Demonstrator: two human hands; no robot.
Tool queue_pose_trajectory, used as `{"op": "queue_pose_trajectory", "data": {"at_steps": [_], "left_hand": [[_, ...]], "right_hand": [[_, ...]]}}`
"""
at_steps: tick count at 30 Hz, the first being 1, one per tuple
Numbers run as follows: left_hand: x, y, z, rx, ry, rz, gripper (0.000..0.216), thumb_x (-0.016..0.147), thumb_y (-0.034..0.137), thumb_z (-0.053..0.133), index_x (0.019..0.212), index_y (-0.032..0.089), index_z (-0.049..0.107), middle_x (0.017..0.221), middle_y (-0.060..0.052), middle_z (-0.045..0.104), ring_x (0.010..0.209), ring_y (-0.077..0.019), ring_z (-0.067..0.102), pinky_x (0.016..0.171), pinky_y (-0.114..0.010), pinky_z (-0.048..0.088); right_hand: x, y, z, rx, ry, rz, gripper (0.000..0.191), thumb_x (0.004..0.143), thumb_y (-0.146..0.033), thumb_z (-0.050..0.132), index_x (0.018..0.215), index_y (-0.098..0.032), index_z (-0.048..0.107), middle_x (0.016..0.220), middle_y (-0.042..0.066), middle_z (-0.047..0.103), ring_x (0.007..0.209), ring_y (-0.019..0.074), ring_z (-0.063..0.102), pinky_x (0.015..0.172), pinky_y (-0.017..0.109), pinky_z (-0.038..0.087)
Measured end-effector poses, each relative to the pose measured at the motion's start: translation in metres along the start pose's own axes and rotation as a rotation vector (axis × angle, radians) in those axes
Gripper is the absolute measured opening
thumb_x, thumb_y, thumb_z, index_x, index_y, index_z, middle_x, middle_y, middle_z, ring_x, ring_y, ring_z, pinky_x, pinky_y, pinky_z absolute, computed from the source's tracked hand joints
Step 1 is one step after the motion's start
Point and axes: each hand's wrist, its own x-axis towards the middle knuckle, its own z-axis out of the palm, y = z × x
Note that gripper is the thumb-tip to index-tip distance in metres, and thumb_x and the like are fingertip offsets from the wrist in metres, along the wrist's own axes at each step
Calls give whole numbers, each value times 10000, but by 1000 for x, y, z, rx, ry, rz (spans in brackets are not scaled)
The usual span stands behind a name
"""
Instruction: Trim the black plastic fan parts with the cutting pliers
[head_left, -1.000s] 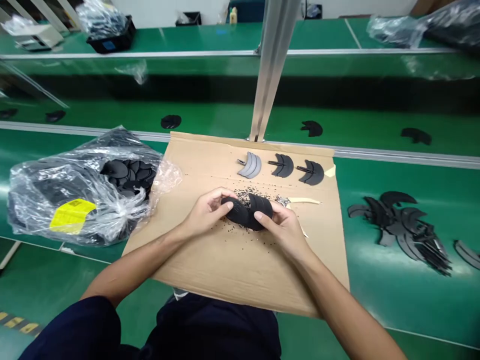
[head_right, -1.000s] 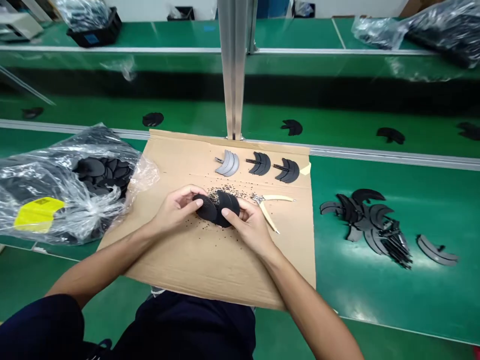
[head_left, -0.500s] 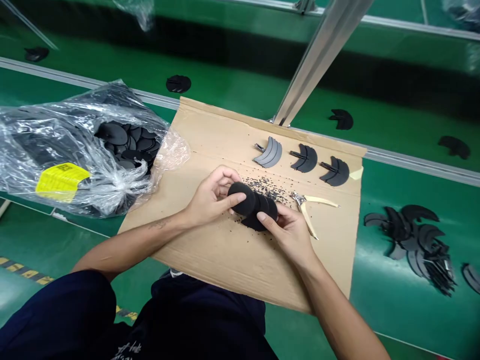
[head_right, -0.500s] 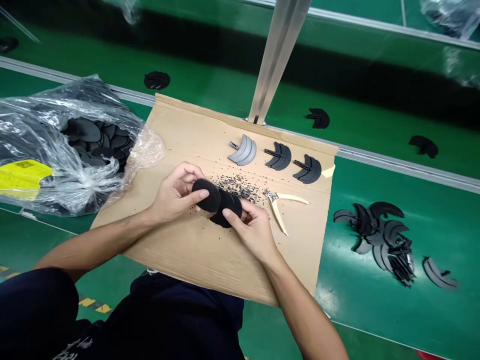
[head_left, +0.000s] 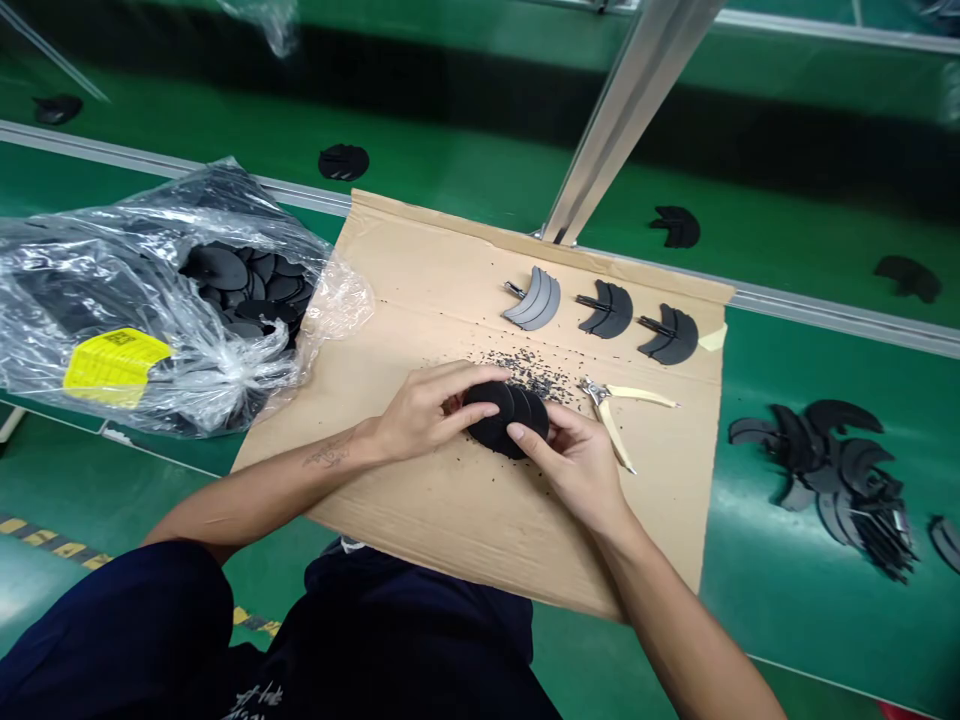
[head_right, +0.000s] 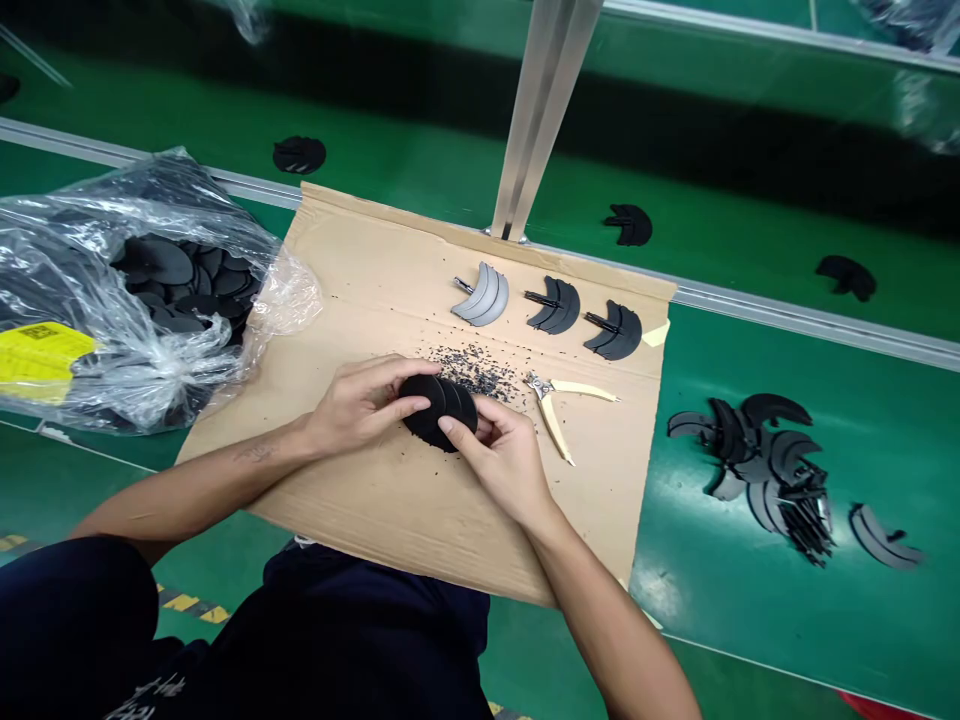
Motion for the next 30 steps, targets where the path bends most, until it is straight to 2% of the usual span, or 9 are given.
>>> {"op": "queue_pose_trajectory", "data": {"at_steps": [2, 4, 8, 13, 21, 24, 26, 28, 30], "left_hand": [[0, -1, 1, 39, -3, 81, 362, 975, 240, 622, 1336, 208, 636, 1106, -76, 747, 935, -132, 698, 839, -249, 592], [-1, 0, 2, 69, 1, 121, 405, 990, 227, 592, 1394, 218, 596, 1127, -79, 740, 1009, -142, 700, 905, -273, 599], [-3, 2, 5, 124, 29, 136, 431, 989, 229, 593, 1419, 228, 573, 1157, -78, 740, 1030, -146, 709, 914, -280, 617], [-3, 3, 5, 129, 41, 132, 434, 979, 231, 612, 1411, 204, 570, 1165, -90, 744, 1044, -159, 717, 946, -290, 617], [-4, 2, 9, 137, 19, 144, 436, 1000, 234, 578, 1436, 232, 553, 1170, -82, 720, 1050, -152, 704, 940, -287, 615], [-5, 4, 10, 154, 33, 162, 418, 1001, 239, 575, 1419, 228, 562, 1150, -78, 723, 1051, -153, 702, 948, -296, 614], [-4, 7, 8, 126, 36, 121, 404, 997, 254, 584, 1397, 200, 571, 1144, -89, 732, 1052, -162, 707, 944, -298, 613], [-3, 9, 6, 78, 21, 46, 357, 988, 285, 605, 1326, 170, 608, 1104, -99, 750, 987, -161, 727, 868, -269, 622], [-1, 9, 3, 56, 0, 32, 261, 977, 305, 627, 1186, 153, 665, 998, -86, 770, 867, -146, 738, 760, -233, 615]], "right_hand": [[0, 1, 0, -30, 15, -16, 350, 775, -520, 815, 808, -186, 715, 687, -16, 579, 625, 125, 506, 557, 248, 457], [0, 3, 0, -53, 26, -27, 344, 791, -521, 800, 816, -188, 718, 709, -6, 604, 640, 137, 523, 573, 262, 470], [0, 6, -1, -58, 41, -41, 364, 795, -544, 792, 842, -189, 726, 765, 17, 654, 676, 161, 568, 605, 284, 499], [-1, 6, 0, -100, 23, -44, 385, 791, -568, 792, 821, -192, 716, 747, 19, 645, 669, 165, 559, 604, 292, 496], [-1, 3, 4, -123, 50, -40, 435, 774, -581, 798, 722, -199, 596, 642, -28, 490, 601, 123, 436, 529, 252, 384], [-3, 2, 6, -145, 82, -67, 408, 792, -562, 790, 741, -203, 603, 666, -23, 503, 613, 129, 444, 544, 259, 395], [-5, 2, 7, -164, 104, -101, 368, 813, -538, 779, 774, -206, 626, 698, -11, 535, 635, 140, 469, 568, 268, 417], [-7, 2, 8, -186, 125, -143, 325, 844, -512, 755, 813, -209, 641, 726, 2, 568, 659, 153, 505, 586, 274, 443], [-7, 3, 7, -227, 131, -207, 269, 879, -466, 726, 853, -210, 647, 753, 9, 605, 676, 157, 541, 596, 271, 465]]}}
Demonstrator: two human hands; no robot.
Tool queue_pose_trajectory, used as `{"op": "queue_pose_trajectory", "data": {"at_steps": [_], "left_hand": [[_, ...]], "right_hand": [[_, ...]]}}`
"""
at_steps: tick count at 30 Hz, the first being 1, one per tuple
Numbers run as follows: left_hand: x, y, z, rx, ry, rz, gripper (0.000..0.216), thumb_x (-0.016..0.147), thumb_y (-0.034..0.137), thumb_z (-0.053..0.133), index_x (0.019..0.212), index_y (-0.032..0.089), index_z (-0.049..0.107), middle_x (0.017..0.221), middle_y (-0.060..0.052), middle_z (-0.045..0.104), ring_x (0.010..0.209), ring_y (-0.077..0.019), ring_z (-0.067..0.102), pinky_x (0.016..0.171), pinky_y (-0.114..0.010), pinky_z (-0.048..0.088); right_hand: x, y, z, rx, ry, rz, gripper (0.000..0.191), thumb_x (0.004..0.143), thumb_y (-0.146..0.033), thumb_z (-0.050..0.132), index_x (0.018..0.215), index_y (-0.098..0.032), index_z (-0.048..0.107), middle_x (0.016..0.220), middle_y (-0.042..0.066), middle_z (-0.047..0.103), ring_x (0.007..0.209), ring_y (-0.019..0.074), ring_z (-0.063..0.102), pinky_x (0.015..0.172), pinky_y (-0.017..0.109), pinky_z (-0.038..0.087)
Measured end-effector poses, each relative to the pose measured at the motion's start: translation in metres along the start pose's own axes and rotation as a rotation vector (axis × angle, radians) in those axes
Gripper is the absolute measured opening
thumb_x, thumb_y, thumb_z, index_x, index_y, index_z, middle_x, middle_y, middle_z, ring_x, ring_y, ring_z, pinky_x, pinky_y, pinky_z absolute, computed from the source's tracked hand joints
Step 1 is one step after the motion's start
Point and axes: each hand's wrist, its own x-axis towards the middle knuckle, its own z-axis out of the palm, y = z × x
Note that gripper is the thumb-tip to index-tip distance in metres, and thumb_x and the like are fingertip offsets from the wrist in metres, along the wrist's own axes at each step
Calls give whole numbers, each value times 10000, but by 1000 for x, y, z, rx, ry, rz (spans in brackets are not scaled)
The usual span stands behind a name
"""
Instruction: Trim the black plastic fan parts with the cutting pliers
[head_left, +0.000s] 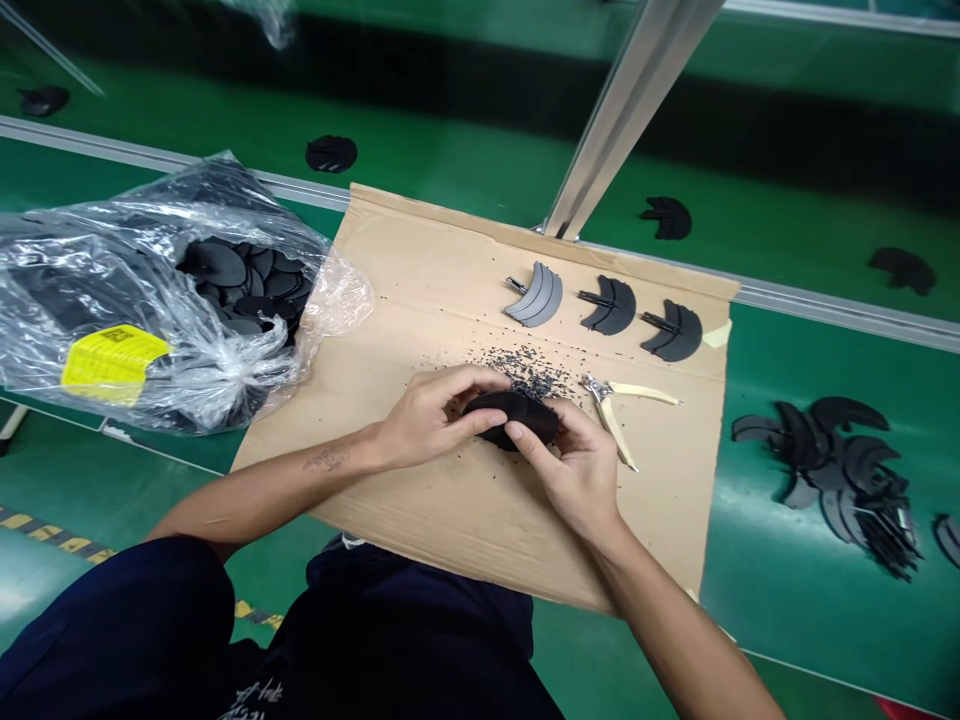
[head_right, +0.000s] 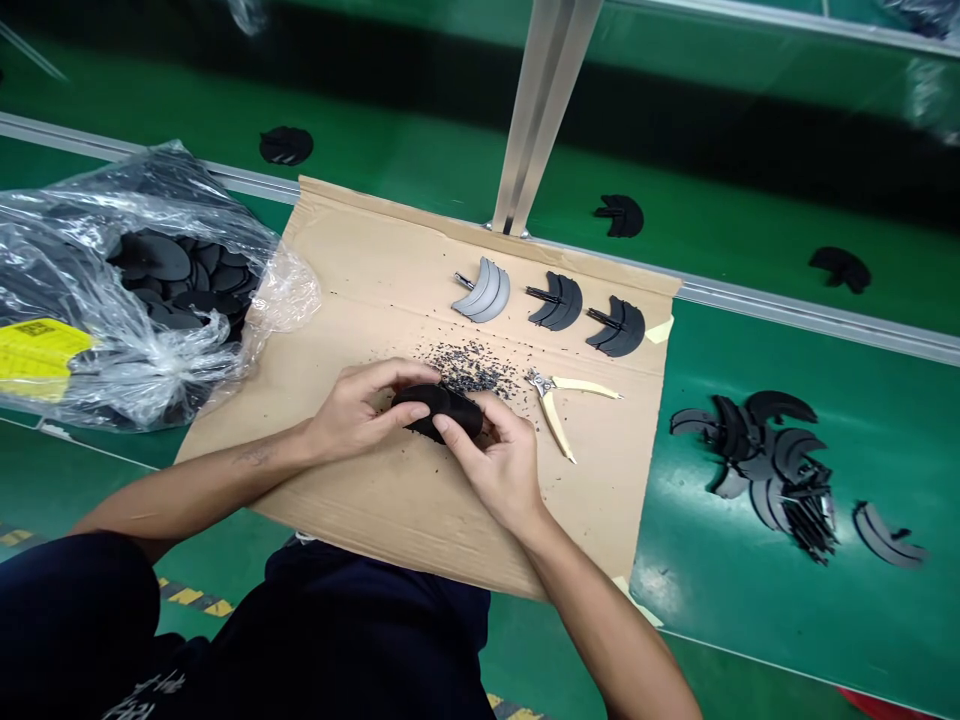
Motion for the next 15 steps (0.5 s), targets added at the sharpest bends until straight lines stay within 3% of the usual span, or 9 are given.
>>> {"op": "queue_pose_trajectory", "data": {"at_steps": [3, 5, 10, 15], "left_hand": [[2, -1, -3, 66, -10, 158, 155, 960, 283, 658, 1021, 144, 694, 878, -58, 771, 782, -132, 729, 724, -233, 608], [3, 0, -4, 125, -5, 253, 153, 949, 278, 677, 1030, 149, 689, 884, -53, 776, 794, -133, 733, 755, -256, 616], [7, 6, -9, -63, 15, 191, 283, 885, 354, 759, 1067, 147, 699, 890, -72, 778, 805, -137, 726, 754, -265, 607], [6, 4, -9, -127, 8, 216, 220, 891, 263, 754, 1081, 154, 729, 966, -94, 783, 867, -141, 727, 803, -285, 598]], "right_hand": [[0, 1, -3, -112, -35, -147, 150, 908, -341, 699, 872, -209, 639, 750, -3, 640, 646, 137, 569, 580, 246, 470], [0, 1, -6, -184, -65, -246, 67, 916, -254, 682, 890, -211, 637, 755, -9, 665, 642, 132, 602, 585, 236, 483], [-1, 1, -5, -110, -60, -435, 84, 931, -147, 650, 924, -229, 634, 893, 25, 740, 777, 156, 705, 690, 249, 563], [-1, 3, 0, -62, -68, -395, 97, 946, -262, 688, 879, -221, 631, 780, 5, 698, 642, 133, 649, 629, 241, 554]]}}
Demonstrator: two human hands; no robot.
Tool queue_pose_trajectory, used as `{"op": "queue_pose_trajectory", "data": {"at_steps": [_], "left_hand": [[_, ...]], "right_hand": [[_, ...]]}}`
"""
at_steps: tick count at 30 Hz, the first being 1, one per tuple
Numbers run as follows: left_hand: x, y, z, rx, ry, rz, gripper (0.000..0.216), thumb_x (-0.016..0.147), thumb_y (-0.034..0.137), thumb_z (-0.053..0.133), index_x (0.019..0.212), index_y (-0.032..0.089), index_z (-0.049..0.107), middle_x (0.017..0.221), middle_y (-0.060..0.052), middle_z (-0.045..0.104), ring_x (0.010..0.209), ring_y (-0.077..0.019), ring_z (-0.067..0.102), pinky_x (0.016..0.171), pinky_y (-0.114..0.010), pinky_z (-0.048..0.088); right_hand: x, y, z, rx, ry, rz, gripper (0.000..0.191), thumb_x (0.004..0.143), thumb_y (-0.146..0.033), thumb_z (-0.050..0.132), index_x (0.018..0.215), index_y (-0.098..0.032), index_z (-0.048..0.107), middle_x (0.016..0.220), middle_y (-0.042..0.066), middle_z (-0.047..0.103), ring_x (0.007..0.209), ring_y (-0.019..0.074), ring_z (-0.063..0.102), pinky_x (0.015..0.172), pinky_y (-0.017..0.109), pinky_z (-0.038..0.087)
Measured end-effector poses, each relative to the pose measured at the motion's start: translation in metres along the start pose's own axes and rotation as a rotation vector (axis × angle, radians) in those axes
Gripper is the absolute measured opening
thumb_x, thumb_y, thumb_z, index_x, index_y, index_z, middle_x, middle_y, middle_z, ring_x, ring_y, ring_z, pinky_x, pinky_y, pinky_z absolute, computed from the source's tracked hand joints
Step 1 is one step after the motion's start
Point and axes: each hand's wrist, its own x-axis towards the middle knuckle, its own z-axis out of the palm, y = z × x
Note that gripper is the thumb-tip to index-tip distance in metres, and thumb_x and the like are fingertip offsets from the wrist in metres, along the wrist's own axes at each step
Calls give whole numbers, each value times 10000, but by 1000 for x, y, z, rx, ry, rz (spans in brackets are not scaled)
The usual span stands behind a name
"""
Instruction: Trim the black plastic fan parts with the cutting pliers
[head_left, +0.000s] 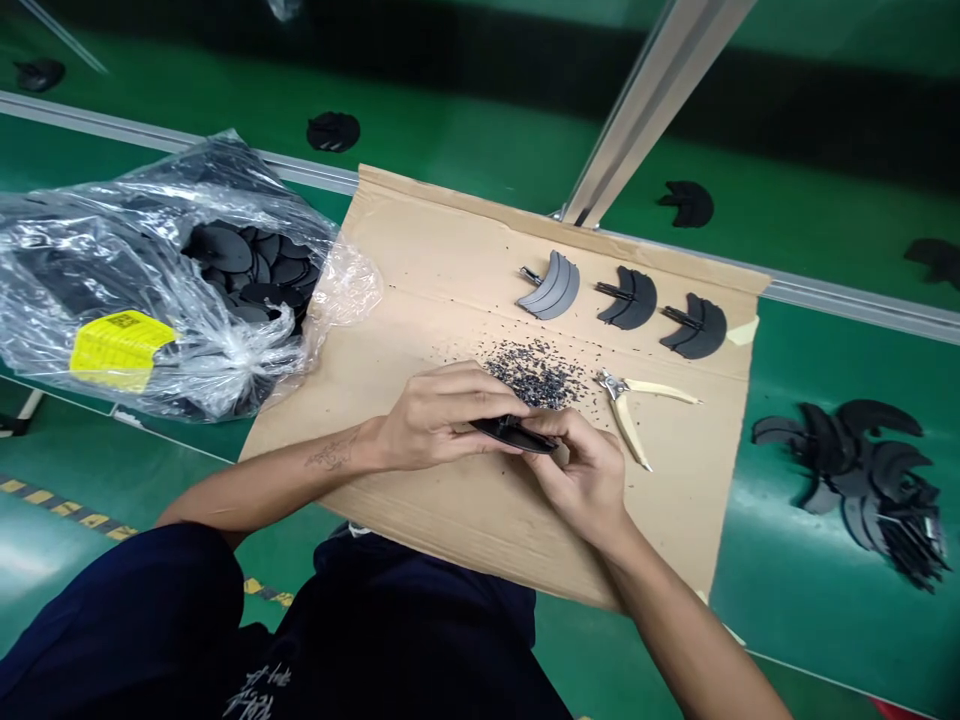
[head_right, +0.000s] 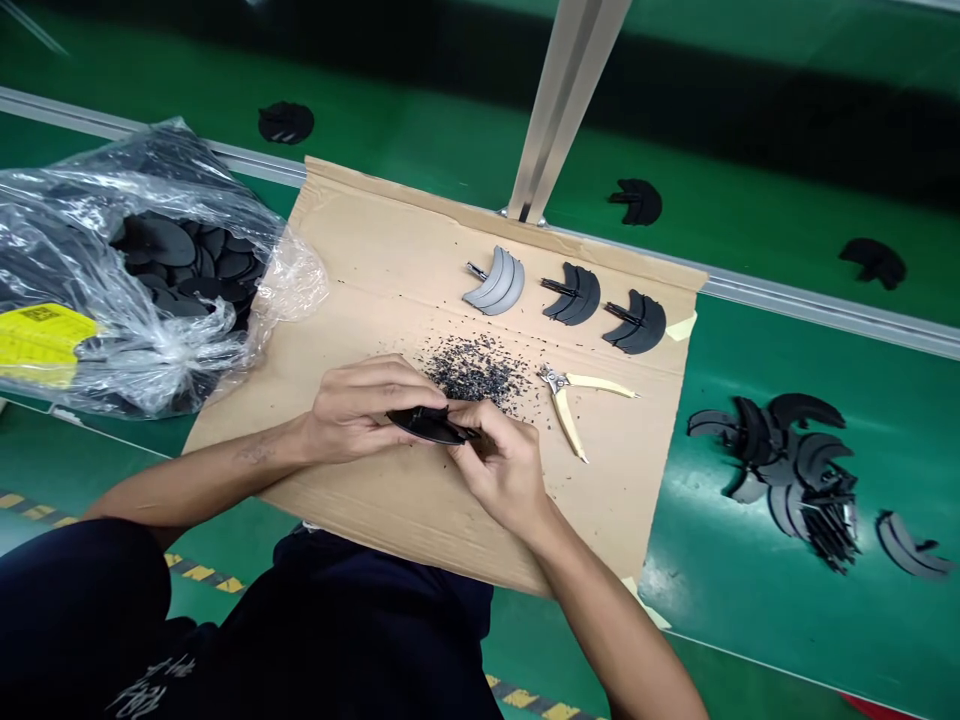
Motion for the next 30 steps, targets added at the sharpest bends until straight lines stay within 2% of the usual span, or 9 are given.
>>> {"op": "queue_pose_trajectory", "data": {"at_steps": [3, 8, 15, 21, 26, 30], "left_hand": [[-1, 0, 0, -77, 8, -27, 273, 851, 276, 796, 1089, 157, 739, 960, -93, 787, 871, -148, 733, 796, -283, 600], [0, 6, 2, -227, 56, -120, 299, 781, 271, 857, 1035, 150, 757, 929, -93, 789, 861, -153, 738, 788, -277, 605], [0, 6, 3, -194, 61, -48, 207, 882, 227, 761, 1078, 159, 752, 954, -98, 801, 876, -155, 753, 798, -291, 608], [3, 12, 2, -162, 84, -66, 227, 782, 245, 859, 964, 153, 760, 817, -67, 793, 754, -139, 737, 738, -262, 600], [3, 15, 1, -173, 67, -96, 161, 862, 276, 786, 977, 167, 760, 860, -83, 798, 791, -149, 740, 753, -273, 600], [2, 16, 0, -163, 52, -124, 174, 815, 265, 829, 925, 150, 757, 820, -75, 786, 756, -138, 719, 745, -257, 588]], "right_hand": [[0, 0, 2, 34, -4, -3, 140, 964, -309, 672, 866, -217, 631, 719, -3, 665, 612, 132, 633, 630, 250, 557], [-2, 0, 4, 125, -5, -30, 145, 970, -293, 662, 853, -220, 619, 759, 13, 685, 600, 132, 637, 623, 256, 560], [-4, 1, 8, 169, 17, 24, 171, 934, -308, 713, 822, -222, 616, 752, 7, 688, 566, 135, 617, 649, 285, 567], [-3, -2, 10, 234, -32, -9, 203, 963, -351, 675, 819, -225, 605, 712, -7, 655, 566, 125, 584, 611, 261, 539], [-4, -1, 10, 211, -29, -5, 167, 950, -295, 695, 832, -225, 601, 738, -5, 664, 590, 123, 611, 628, 254, 539], [-5, -1, 9, 209, -39, 25, 260, 965, -397, 669, 798, -217, 584, 696, 0, 634, 584, 130, 598, 600, 258, 533]]}}
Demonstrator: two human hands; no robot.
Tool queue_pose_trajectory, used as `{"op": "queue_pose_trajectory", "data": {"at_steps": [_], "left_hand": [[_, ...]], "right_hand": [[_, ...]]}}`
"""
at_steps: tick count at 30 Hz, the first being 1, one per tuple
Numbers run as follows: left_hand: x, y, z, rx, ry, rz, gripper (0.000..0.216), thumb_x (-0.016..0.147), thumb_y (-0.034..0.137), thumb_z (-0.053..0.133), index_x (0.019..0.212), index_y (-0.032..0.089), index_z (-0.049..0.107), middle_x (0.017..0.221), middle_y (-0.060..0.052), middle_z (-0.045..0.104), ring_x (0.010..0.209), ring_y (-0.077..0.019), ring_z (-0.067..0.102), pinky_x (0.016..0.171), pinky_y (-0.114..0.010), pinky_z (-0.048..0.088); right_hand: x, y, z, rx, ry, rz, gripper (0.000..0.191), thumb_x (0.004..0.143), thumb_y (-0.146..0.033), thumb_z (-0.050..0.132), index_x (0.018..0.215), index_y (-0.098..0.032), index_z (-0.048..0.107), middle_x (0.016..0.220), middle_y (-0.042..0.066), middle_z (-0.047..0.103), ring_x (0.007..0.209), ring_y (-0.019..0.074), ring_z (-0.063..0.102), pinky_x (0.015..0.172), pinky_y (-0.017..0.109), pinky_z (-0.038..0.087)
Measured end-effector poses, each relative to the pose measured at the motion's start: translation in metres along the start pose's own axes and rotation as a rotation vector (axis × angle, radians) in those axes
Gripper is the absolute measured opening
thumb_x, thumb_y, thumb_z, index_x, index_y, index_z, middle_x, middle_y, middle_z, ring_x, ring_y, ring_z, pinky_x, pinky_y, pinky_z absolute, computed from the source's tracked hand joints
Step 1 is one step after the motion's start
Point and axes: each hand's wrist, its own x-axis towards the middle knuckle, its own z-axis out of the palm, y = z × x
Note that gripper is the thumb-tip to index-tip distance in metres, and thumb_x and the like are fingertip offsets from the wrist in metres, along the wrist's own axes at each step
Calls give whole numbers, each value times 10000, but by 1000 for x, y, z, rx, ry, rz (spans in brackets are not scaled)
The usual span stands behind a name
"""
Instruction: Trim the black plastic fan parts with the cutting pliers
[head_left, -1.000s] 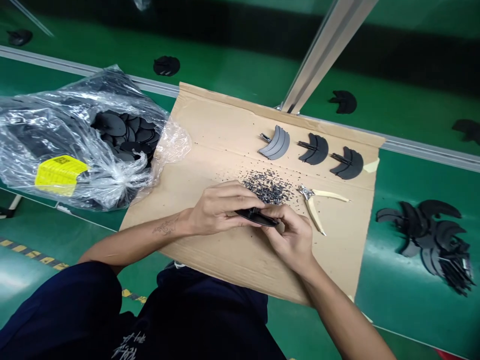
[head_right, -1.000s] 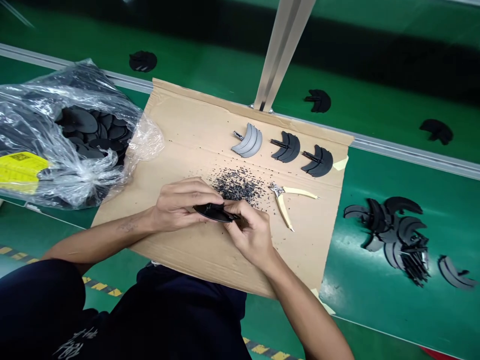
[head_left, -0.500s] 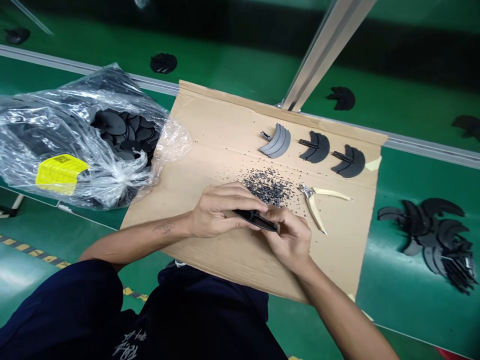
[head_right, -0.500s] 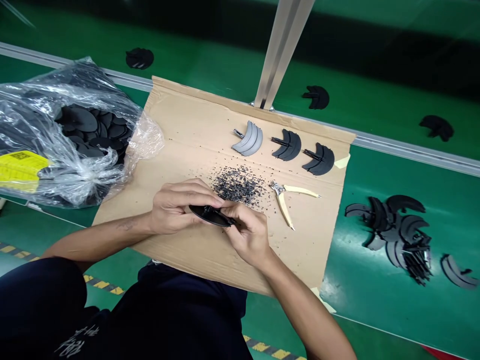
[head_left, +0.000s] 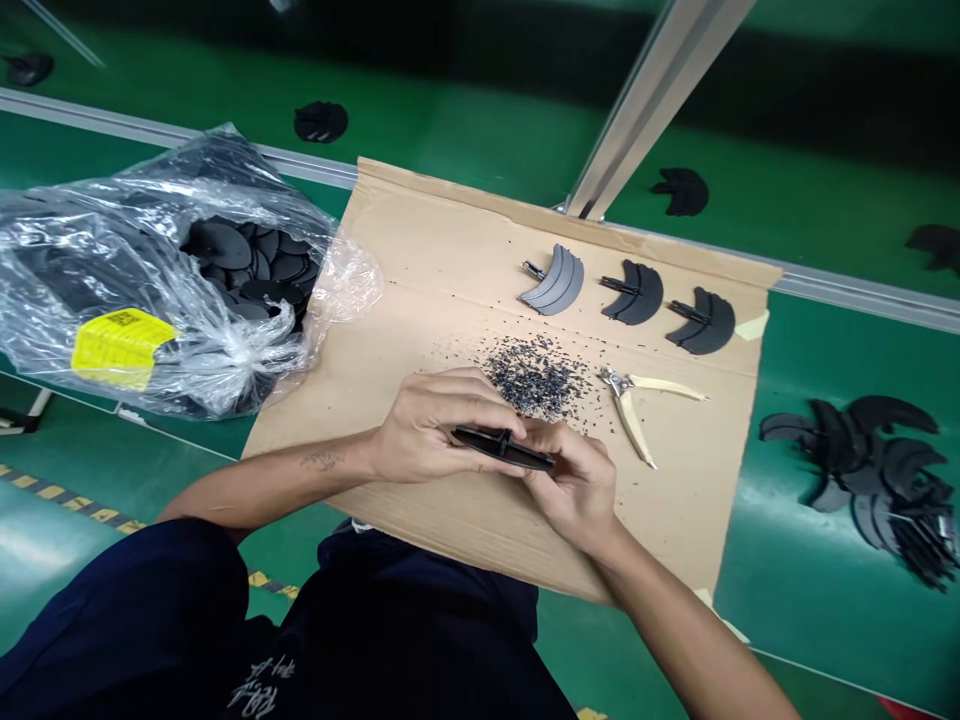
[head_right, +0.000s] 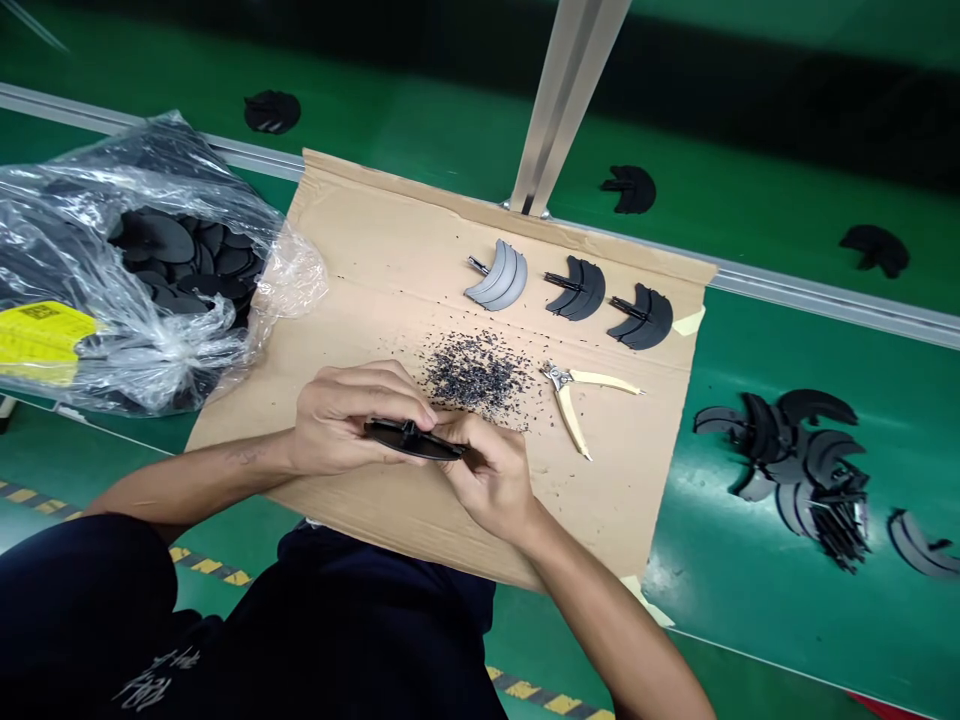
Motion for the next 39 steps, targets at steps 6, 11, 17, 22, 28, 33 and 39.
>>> {"op": "queue_pose_trajectory", "data": {"at_steps": [6, 11, 17, 22, 28, 33, 39], "left_hand": [[-1, 0, 0, 0, 7, 25, 164, 856, 250, 789, 985, 153, 757, 865, -82, 793, 788, -138, 724, 766, -262, 595], [-1, 2, 1, 34, 26, 13, 196, 815, 270, 830, 975, 178, 762, 817, -56, 786, 735, -133, 715, 726, -261, 591], [0, 1, -1, -1, -17, -54, 268, 848, 309, 798, 1080, 180, 760, 932, -91, 798, 848, -157, 735, 781, -287, 610], [3, 1, -7, 11, -73, -95, 271, 845, 288, 799, 1085, 169, 760, 954, -92, 796, 880, -154, 741, 803, -274, 618], [3, -2, -8, -16, -74, -80, 207, 850, 251, 792, 1030, 154, 770, 924, -91, 799, 851, -149, 740, 796, -265, 616], [0, -3, -5, 23, -40, -46, 205, 893, 269, 747, 1077, 181, 765, 941, -86, 805, 867, -158, 746, 803, -287, 620], [0, 1, -4, 43, -28, -70, 165, 832, 273, 812, 960, 174, 778, 837, -67, 798, 751, -136, 725, 730, -248, 606]], "right_hand": [[1, -1, 1, -6, 16, -9, 218, 956, -324, 683, 792, -219, 584, 687, -9, 620, 561, 124, 571, 595, 260, 525], [3, -1, 2, 48, 5, -32, 253, 949, -378, 692, 782, -221, 587, 661, -27, 597, 528, 112, 533, 595, 258, 526], [3, 0, -2, -37, 27, -46, 171, 956, -277, 678, 811, -217, 611, 693, -8, 635, 583, 130, 603, 611, 258, 538], [2, 2, -5, -105, 14, -38, 120, 946, -195, 668, 836, -213, 623, 751, 13, 689, 652, 142, 664, 621, 251, 552], [3, 4, -3, -95, -2, -6, 136, 940, -198, 663, 820, -213, 601, 834, 46, 737, 677, 155, 684, 638, 271, 570], [3, 3, -1, -66, 17, -1, 130, 935, -187, 662, 824, -216, 603, 835, 39, 732, 693, 156, 688, 649, 272, 568], [2, 2, 0, -22, -2, 6, 176, 948, -231, 669, 786, -213, 601, 784, 28, 713, 664, 151, 672, 633, 269, 564]]}}
